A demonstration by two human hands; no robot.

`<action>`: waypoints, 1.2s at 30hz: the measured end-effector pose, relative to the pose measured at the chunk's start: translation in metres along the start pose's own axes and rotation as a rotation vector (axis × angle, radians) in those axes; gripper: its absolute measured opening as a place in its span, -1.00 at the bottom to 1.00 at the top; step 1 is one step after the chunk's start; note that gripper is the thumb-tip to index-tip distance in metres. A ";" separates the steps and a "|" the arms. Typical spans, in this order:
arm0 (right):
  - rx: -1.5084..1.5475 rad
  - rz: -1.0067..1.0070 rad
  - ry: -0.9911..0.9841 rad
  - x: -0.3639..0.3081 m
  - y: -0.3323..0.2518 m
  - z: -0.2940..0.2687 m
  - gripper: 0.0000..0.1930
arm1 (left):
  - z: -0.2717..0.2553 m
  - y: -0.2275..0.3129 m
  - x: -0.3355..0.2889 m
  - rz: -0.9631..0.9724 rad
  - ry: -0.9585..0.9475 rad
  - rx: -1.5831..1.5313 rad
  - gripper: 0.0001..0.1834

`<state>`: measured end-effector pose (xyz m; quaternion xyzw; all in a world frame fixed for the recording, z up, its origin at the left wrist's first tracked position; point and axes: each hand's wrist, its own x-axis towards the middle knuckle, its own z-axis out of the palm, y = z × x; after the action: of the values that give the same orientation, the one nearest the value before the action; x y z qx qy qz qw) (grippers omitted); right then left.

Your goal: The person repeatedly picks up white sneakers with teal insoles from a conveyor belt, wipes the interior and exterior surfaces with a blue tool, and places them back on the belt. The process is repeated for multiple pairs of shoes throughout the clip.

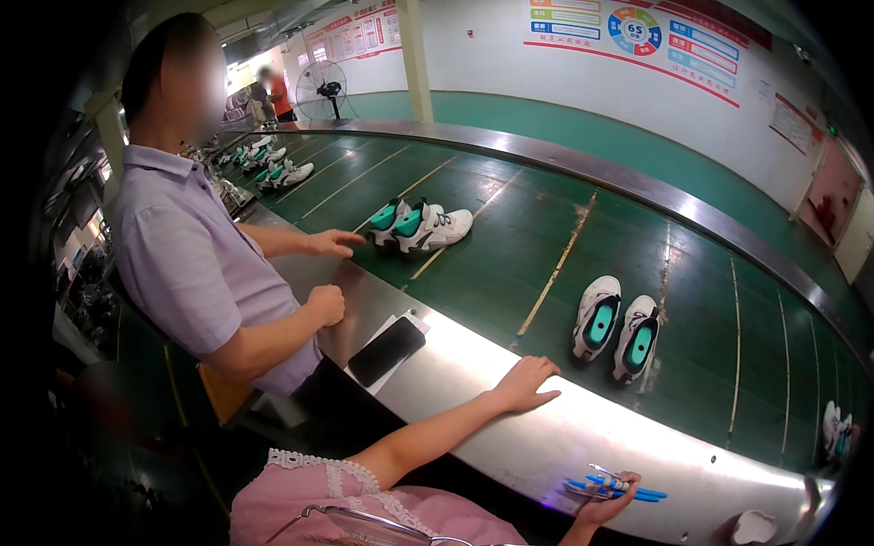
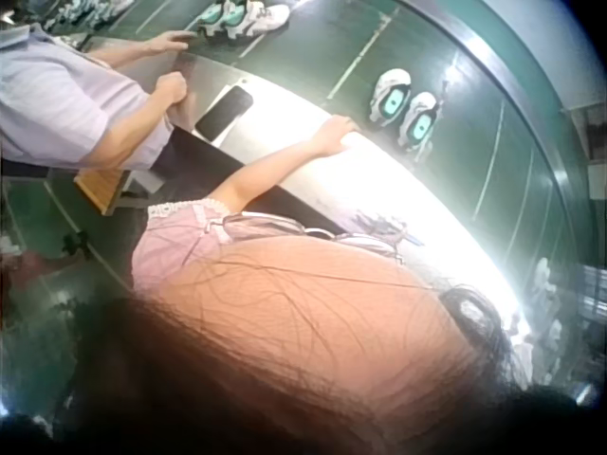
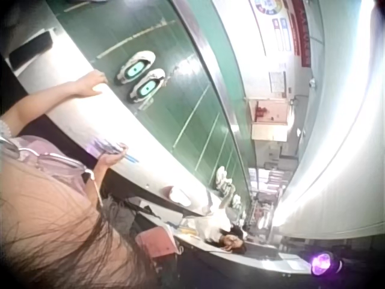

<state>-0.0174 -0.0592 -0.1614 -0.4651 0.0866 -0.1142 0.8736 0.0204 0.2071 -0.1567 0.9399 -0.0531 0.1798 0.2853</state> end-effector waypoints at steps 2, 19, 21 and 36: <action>0.021 0.008 -0.008 -0.001 0.001 0.000 -0.74 | 0.001 -0.003 -0.001 0.006 0.004 0.001 -0.61; 0.052 0.024 -0.025 -0.004 0.007 0.003 -0.76 | -0.007 -0.010 -0.004 -0.004 -0.011 0.010 -0.60; 0.034 0.023 -0.017 -0.005 0.008 0.004 -0.76 | -0.007 -0.011 -0.005 -0.014 -0.017 0.014 -0.60; 0.051 0.008 -0.062 -0.010 0.012 0.006 -0.80 | -0.015 -0.017 -0.009 -0.014 -0.009 0.000 -0.61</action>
<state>-0.0237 -0.0452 -0.1680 -0.4456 0.0584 -0.0984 0.8879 0.0113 0.2298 -0.1571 0.9410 -0.0478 0.1738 0.2864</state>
